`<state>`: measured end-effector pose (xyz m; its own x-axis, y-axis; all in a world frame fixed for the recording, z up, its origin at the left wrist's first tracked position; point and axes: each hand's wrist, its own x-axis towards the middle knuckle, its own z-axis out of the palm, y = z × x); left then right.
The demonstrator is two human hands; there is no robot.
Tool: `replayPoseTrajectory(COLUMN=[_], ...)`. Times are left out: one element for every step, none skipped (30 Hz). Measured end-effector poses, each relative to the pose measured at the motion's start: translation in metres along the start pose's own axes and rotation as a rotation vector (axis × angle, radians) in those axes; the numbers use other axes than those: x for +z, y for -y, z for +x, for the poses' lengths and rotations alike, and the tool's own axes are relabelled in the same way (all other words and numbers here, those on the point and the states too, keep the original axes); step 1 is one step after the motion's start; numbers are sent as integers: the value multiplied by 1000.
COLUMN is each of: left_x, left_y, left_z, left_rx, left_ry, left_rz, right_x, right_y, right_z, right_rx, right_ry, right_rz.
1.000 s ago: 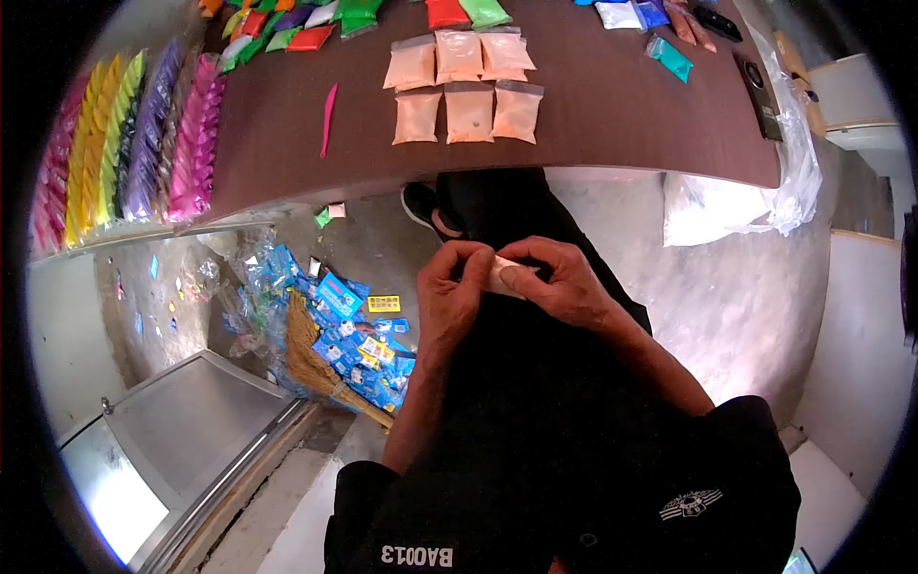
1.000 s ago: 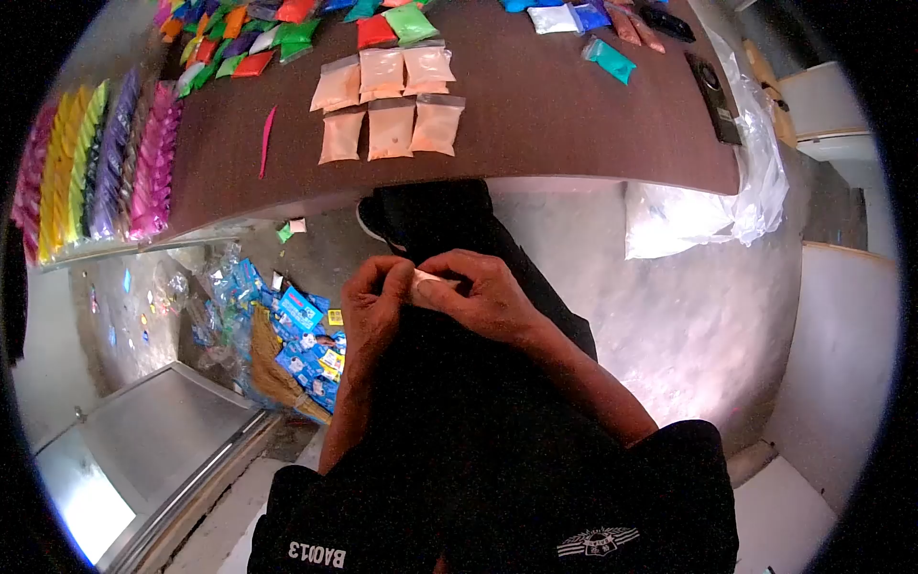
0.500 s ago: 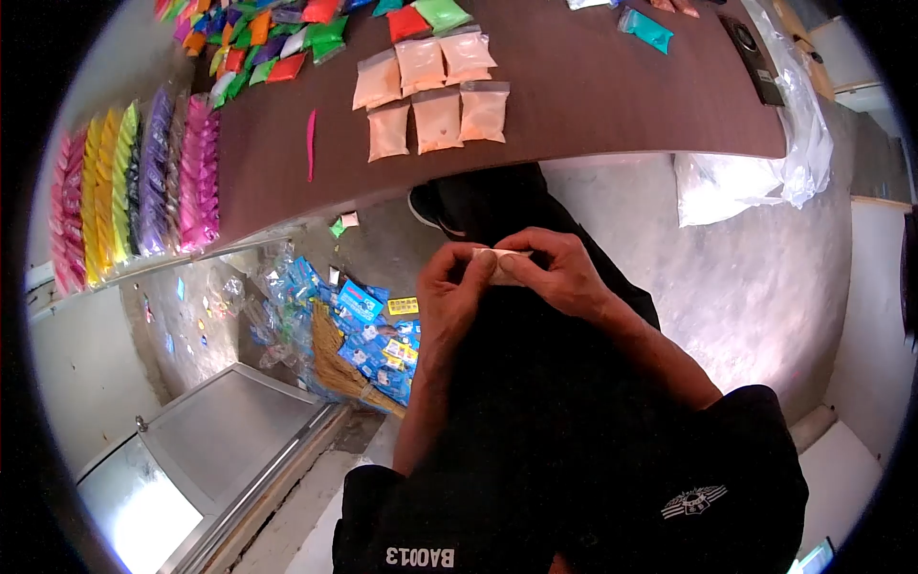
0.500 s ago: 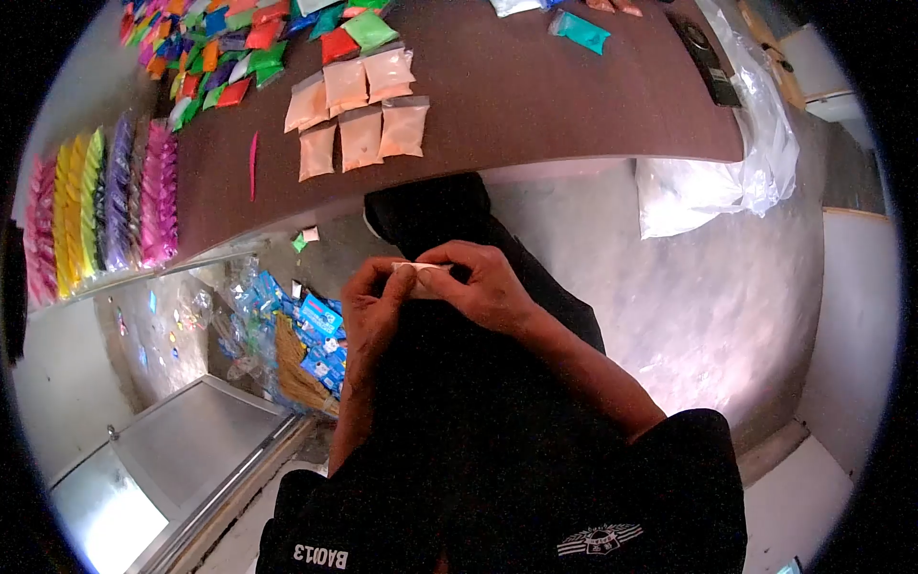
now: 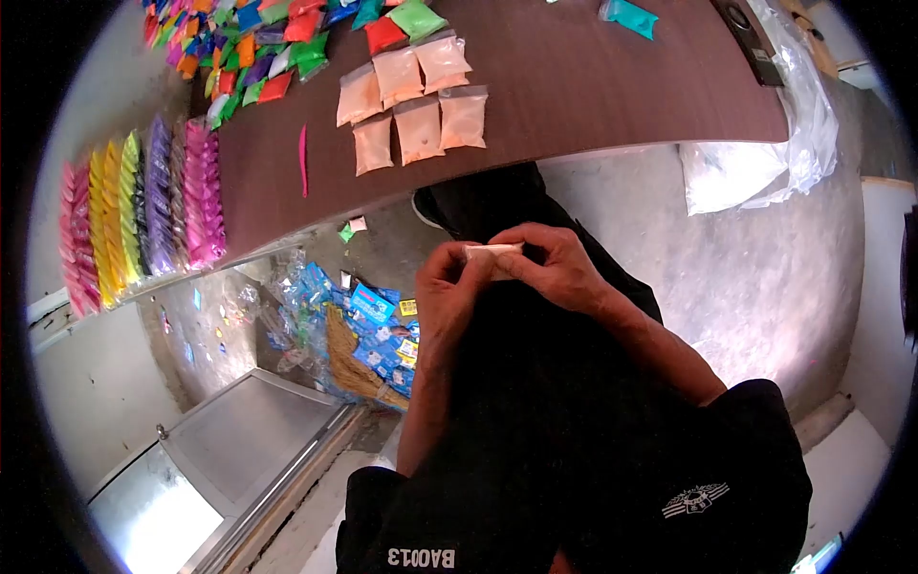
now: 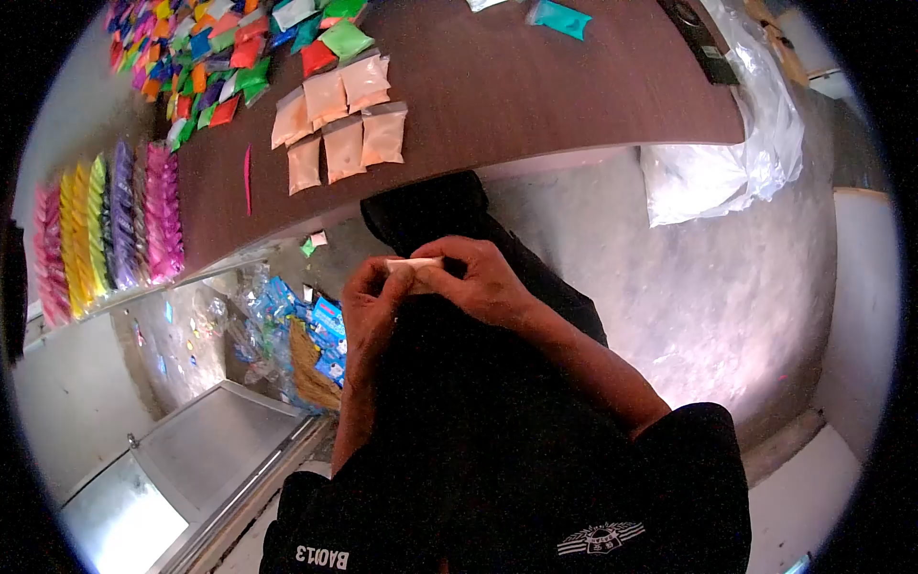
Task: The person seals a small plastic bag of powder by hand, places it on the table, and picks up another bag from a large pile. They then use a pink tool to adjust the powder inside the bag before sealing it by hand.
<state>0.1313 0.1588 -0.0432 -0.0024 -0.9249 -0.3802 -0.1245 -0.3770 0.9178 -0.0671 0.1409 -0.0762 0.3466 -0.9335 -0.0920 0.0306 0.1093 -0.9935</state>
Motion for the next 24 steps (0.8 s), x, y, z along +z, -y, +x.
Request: replayPoseTrajectory(left_x=[0, 0, 0, 0, 0, 1, 2, 3, 3, 3, 5, 9, 11, 11, 11, 11, 10, 9, 8, 7, 7, 6, 5, 4], left_y=[1, 3, 4, 4, 3, -2, -6, -6, -5, -6, -8, -13, -16, -14, -10, -6, -4, -3, -3, -3, -5, -6, -3, 0], left_z=[0, 0, 1, 1, 0, -1, -1, 0, 0, 1, 0, -1, -2, -1, 0, 2, 2, 2, 2, 2, 2, 2, 2, 3], left_rx=[-18, -18, 13, 44, 44, 49, 54, 54, 59, 64, 64, 53, 41, 41, -2, -45, -46, -10, 28, 29, 40, 51, 53, 75], left_ry=[-9, -8, -6, -5, -4, -29, -53, -50, -49, -48, -46, -47, -48, -48, -34, -19, -16, -9, -2, -1, 3, 7, 7, 12], left_rz=[3, 5, -8, -20, -16, -8, -1, 2, -11, -24, -21, -30, -39, -37, -11, 15, 17, 9, 1, 2, 13, 24, 26, 45], right_x=[-1, -2, -3, -3, -3, -3, -4, -5, -6, -7, -6, -5, -4, -4, -3, -3, -4, -4, -4, -5, -4, -4, -5, -6], right_y=[0, 2, 4, 6, 4, 2, 0, 0, 1, 1, 0, -1, -2, -5, -7, -8, -8, -7, -6, -5, -5, -4, -5, -7], right_z=[0, 1, 1, 2, 3, 3, 4, 4, 4, 4, 4, 2, 1, 1, 1, 1, 0, 0, -1, 0, 0, 1, 1, 1], right_rx=[-24, -24, -16, -8, -8, 28, 65, 65, 79, 93, 92, 99, 106, 105, 65, 24, 25, 21, 16, 15, 29, 41, 39, 37], right_ry=[6, 3, 10, 18, 16, 10, 3, -1, -3, -4, -7, -26, -44, -44, -49, -55, -58, -41, -23, -24, -9, 6, 5, 8], right_rz=[-14, -12, 9, 30, 33, 84, 133, 136, 104, 73, 76, 96, 115, 117, 116, 114, 115, 121, 126, 127, 130, 133, 134, 135])
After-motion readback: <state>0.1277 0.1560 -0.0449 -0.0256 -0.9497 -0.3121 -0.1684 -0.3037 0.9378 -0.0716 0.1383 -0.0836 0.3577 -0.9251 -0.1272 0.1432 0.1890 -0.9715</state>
